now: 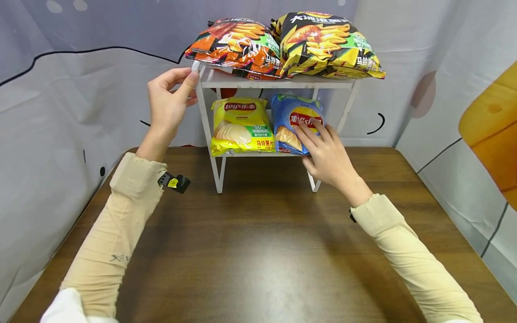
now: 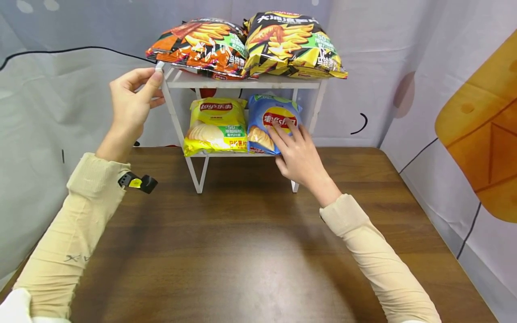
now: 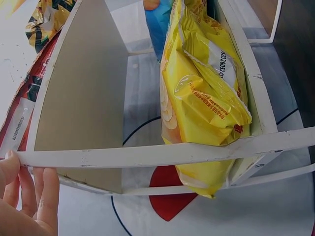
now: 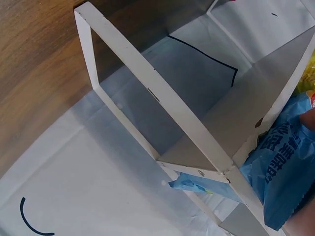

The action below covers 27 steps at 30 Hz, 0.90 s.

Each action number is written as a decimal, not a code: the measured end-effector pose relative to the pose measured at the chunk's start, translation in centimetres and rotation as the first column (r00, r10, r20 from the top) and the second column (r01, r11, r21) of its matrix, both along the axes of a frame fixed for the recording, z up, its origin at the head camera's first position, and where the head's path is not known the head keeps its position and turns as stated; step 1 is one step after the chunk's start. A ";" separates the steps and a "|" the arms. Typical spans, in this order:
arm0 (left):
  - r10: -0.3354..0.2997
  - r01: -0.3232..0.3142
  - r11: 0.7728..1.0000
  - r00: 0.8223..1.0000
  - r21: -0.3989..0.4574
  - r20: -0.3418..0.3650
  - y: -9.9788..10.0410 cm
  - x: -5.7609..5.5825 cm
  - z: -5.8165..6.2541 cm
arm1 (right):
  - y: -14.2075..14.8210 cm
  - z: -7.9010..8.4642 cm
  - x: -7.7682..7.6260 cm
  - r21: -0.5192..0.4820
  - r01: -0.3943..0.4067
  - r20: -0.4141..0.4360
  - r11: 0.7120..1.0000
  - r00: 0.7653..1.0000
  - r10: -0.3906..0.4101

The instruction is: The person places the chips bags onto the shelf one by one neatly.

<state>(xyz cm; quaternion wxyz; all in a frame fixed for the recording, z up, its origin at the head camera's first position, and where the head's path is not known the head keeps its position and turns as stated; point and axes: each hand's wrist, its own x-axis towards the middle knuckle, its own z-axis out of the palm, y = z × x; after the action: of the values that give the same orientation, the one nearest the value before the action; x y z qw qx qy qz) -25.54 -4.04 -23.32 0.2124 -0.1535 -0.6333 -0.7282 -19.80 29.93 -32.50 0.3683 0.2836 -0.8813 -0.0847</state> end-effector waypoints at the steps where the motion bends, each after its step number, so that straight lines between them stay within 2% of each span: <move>1: 0.001 -0.001 1.000 1.000 -0.001 0.001 0.0 0.0 0.0 | 0.0 0.0 0.0 0.001 0.001 -0.005 1.000 1.000 -0.001; 11: 0.017 -0.017 1.000 1.000 -0.001 0.016 0.2 0.0 0.1 | 0.0 -0.1 0.7 -0.040 -0.029 -0.058 0.999 0.998 0.027; 21: 0.012 -0.012 1.000 1.000 -0.005 0.026 0.0 0.8 -0.1 | -0.9 0.4 3.3 -0.107 -0.064 -0.069 0.992 0.996 0.057; 23: 0.037 -0.036 0.998 0.999 -0.042 0.013 0.1 1.1 -0.3 | -1.0 0.4 3.8 -0.117 -0.066 -0.060 0.991 0.996 0.059; 25: 0.089 -0.093 0.987 0.995 -0.130 -0.034 0.2 1.4 -0.5 | -1.2 0.3 4.3 -0.127 -0.071 -0.052 0.989 0.997 0.065; 27: 0.159 -0.180 0.951 0.982 -0.251 -0.103 0.3 2.0 -0.8 | -1.2 0.0 4.8 -0.138 -0.083 -0.050 0.987 0.996 0.077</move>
<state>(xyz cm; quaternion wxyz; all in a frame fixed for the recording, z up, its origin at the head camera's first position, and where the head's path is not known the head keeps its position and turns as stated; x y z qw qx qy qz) -23.58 -3.79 -24.14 0.2777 -0.1545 -0.7248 -0.6113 -15.03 28.69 -32.49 0.4099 0.2904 -0.8646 -0.0140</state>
